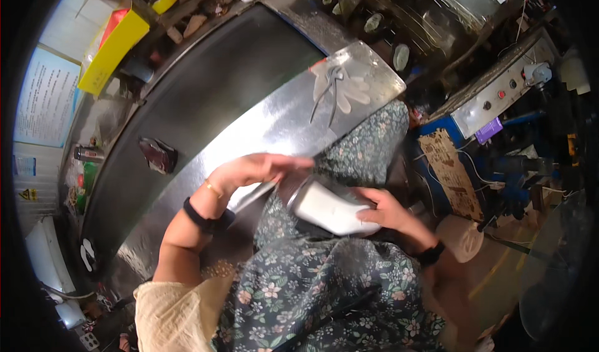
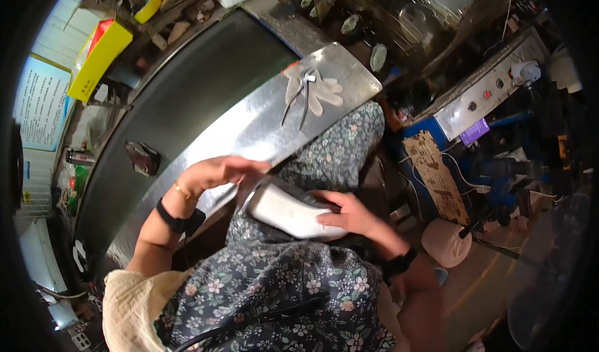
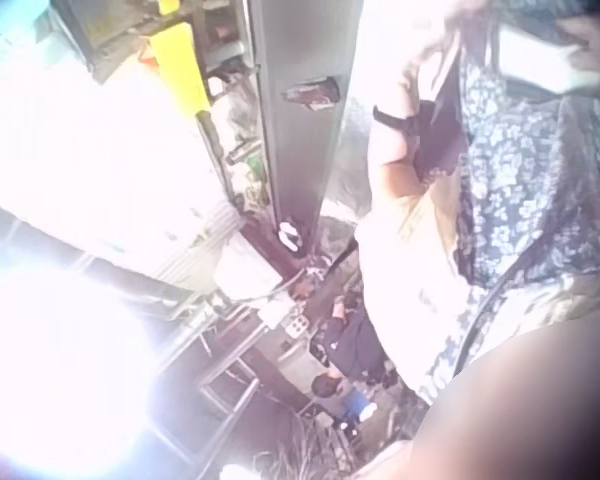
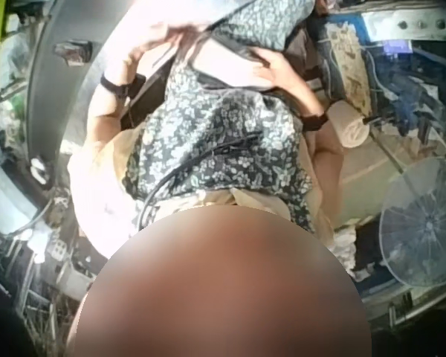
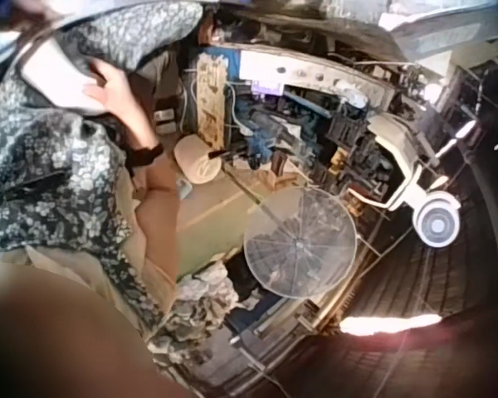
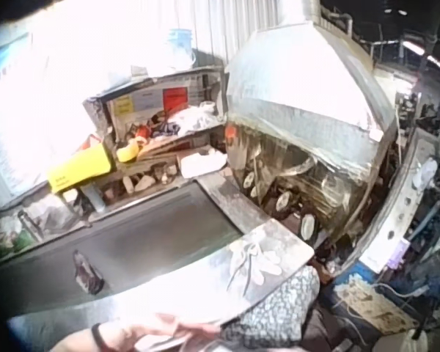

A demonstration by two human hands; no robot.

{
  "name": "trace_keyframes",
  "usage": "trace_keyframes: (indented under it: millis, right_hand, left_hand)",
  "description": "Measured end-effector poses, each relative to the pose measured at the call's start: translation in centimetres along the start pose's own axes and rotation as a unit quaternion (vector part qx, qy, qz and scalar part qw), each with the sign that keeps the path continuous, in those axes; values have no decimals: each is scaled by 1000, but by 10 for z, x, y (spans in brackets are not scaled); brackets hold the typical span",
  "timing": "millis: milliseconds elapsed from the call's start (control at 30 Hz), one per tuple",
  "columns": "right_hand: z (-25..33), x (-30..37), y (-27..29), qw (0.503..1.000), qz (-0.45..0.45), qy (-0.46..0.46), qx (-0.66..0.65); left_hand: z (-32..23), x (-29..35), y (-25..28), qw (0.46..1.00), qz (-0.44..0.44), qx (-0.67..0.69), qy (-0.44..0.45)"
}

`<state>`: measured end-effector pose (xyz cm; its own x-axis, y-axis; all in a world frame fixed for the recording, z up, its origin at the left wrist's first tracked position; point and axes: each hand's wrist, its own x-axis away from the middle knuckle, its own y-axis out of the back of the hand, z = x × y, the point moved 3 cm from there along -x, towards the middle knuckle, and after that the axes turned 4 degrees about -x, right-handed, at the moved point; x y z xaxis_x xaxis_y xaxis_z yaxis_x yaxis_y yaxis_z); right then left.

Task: Operating machinery and using hand tools to last shoes on a production line.

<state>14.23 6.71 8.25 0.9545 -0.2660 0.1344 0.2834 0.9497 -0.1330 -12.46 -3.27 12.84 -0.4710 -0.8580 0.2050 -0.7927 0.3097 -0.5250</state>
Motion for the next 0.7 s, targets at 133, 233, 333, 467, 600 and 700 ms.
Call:
trace_keyframes:
  millis: [133, 233, 333, 467, 600, 700]
  right_hand:
    - [-19, 33, 4, 959, -252, -120, -52]
    - [34, 37, 12, 853, -299, 130, 407]
    - [82, 63, 15, 804, -325, 178, 466]
    - [96, 109, -20, 707, -271, 276, 592]
    - [78, 145, -36, 672, -258, 316, 618]
    - [73, 153, -38, 698, -262, 311, 589]
  left_hand:
    - [18, -101, -24, 935, -204, 265, -122]
    - [13, -158, -39, 939, -251, 211, -106]
    - [26, -162, -89, 974, -172, 125, -77]
    - [27, -133, -141, 953, -101, -155, -239]
    - [31, -114, -172, 852, -106, -385, -338]
    - [32, -115, -178, 848, -137, -380, -344]
